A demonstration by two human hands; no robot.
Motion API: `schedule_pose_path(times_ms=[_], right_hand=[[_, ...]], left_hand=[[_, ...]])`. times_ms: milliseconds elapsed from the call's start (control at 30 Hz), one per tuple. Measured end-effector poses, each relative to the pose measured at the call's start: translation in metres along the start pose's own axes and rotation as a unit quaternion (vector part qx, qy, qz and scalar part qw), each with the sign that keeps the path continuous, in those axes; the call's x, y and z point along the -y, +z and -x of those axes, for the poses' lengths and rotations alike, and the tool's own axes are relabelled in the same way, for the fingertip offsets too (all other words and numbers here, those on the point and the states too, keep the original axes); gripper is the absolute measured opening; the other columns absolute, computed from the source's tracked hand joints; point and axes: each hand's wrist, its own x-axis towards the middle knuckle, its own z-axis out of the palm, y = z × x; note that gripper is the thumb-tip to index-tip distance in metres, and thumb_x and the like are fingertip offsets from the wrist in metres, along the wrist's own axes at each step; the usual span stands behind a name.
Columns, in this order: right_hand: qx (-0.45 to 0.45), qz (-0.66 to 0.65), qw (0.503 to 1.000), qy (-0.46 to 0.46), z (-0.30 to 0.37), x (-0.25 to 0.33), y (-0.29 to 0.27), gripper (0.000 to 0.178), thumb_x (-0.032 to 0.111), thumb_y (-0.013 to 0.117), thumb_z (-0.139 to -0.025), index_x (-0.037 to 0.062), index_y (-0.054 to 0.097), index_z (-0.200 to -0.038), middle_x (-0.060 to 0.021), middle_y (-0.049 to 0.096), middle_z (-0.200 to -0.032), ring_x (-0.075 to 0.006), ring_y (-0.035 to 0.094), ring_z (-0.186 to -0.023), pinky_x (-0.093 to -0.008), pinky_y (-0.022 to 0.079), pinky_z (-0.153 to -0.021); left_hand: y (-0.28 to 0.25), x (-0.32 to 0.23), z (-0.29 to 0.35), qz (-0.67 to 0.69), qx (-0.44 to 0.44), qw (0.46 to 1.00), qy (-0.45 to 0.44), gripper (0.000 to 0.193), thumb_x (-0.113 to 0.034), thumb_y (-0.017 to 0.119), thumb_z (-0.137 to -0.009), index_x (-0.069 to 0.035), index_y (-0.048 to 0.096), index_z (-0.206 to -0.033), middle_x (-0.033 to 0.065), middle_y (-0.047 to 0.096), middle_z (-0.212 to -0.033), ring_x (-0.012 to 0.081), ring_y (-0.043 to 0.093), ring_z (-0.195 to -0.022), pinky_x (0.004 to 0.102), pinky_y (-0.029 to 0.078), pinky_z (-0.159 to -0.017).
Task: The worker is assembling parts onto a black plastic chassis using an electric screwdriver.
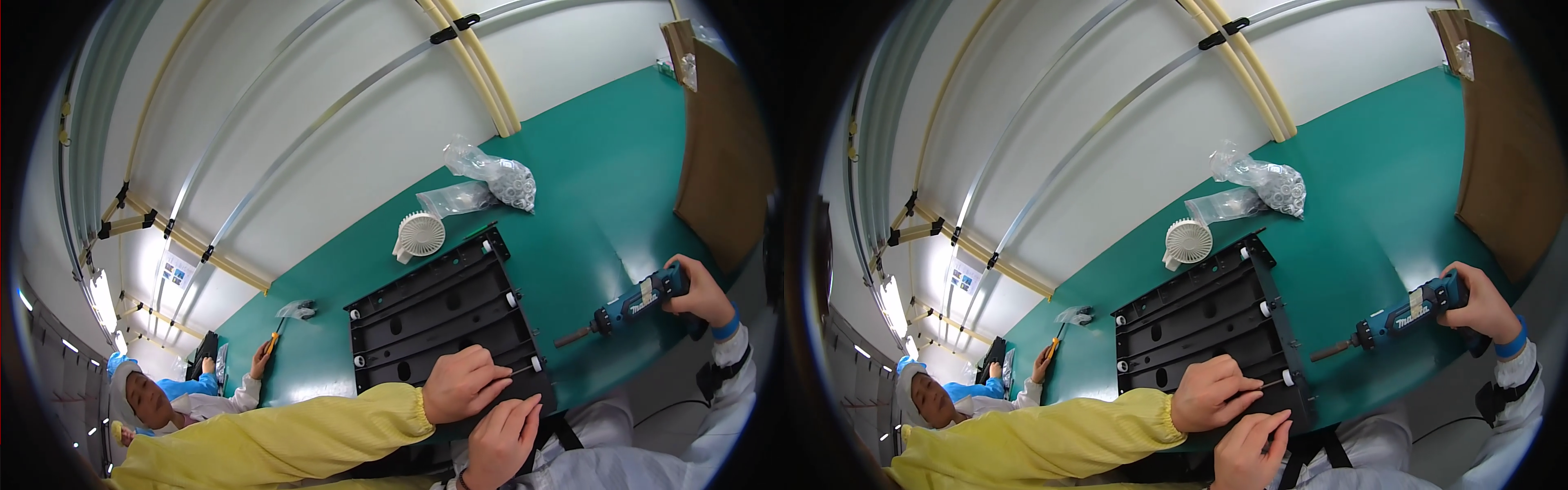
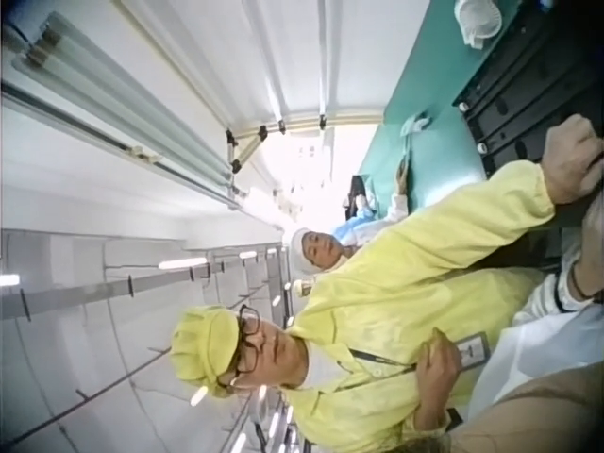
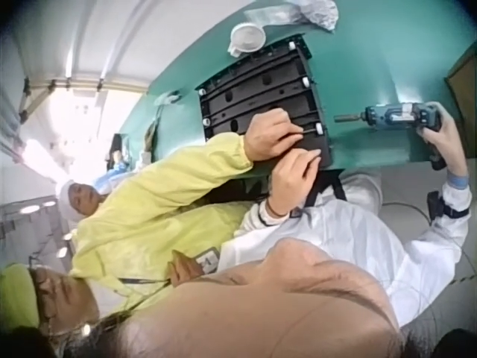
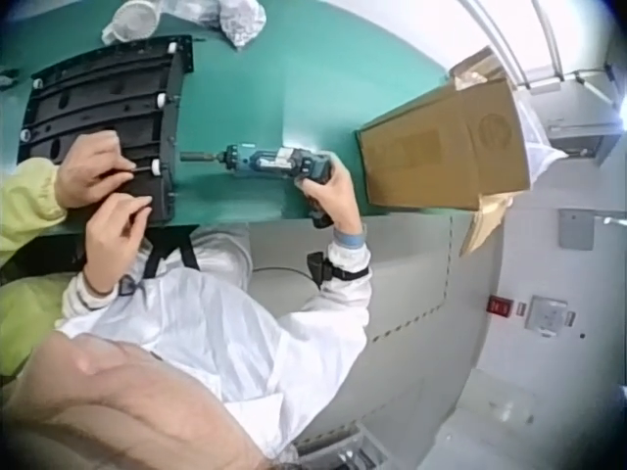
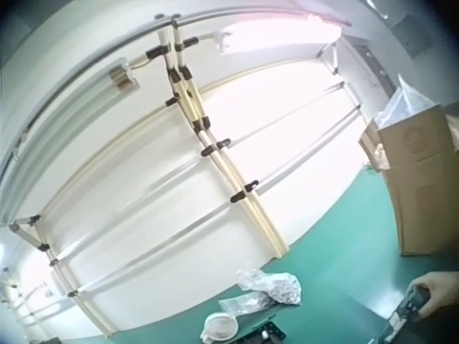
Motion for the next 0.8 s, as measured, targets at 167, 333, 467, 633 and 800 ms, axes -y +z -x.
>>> schedule_pose_path(times_ms=[167,333,467,633,800], right_hand=[[0.021,-0.016,0.999,0.042,0.010,0.005,0.005,0.042,0.000,0.076,-0.063,0.0038,0.052,-0.097,0.0004,0.059,-0.079,-0.0063,0.056,-0.069,-0.0231,0.046,-0.060],[0.025,-0.030,0.999,0.021,0.011,0.006,0.010,0.042,0.001,0.077,-0.064,0.0041,0.053,-0.098,0.0012,0.059,-0.080,-0.0058,0.056,-0.072,-0.0223,0.046,-0.063],[0.021,0.005,0.999,-0.026,0.008,-0.001,0.006,0.040,0.001,0.077,-0.067,0.0040,0.053,-0.099,0.0019,0.058,-0.082,-0.0052,0.053,-0.075,-0.0215,0.045,-0.065],[0.013,0.001,0.998,-0.063,0.008,-0.002,0.007,0.040,0.002,0.076,-0.068,0.0045,0.053,-0.100,0.0025,0.056,-0.082,-0.0045,0.051,-0.075,-0.0216,0.043,-0.066],[0.016,0.015,0.999,-0.027,0.013,0.018,0.004,0.040,0.002,0.075,-0.068,0.0045,0.053,-0.101,0.0022,0.056,-0.081,-0.0046,0.050,-0.073,-0.0216,0.041,-0.064]], left_hand=[[0.004,0.002,-0.004,0.007,0.009,1.000,-0.011,0.015,-0.010,0.077,-0.075,-0.004,0.071,-0.087,0.0049,0.052,-0.071,0.0224,0.054,-0.063,0.0340,0.043,-0.050],[0.001,0.001,-0.001,0.004,0.010,1.000,-0.013,0.015,-0.009,0.078,-0.075,-0.004,0.071,-0.088,0.0050,0.052,-0.071,0.0223,0.054,-0.062,0.0337,0.043,-0.050],[0.002,0.000,-0.003,0.000,0.007,1.000,-0.014,0.015,-0.009,0.078,-0.075,-0.004,0.071,-0.088,0.0047,0.052,-0.070,0.0218,0.054,-0.062,0.0333,0.042,-0.049],[0.004,0.001,-0.003,0.002,0.007,1.000,-0.018,0.016,-0.009,0.078,-0.074,-0.004,0.072,-0.088,0.0044,0.052,-0.070,0.0215,0.054,-0.062,0.0329,0.042,-0.048],[0.003,0.000,-0.005,0.006,0.013,1.000,-0.014,0.017,-0.009,0.078,-0.073,-0.003,0.072,-0.088,0.0044,0.053,-0.069,0.0216,0.054,-0.061,0.0326,0.043,-0.048]])
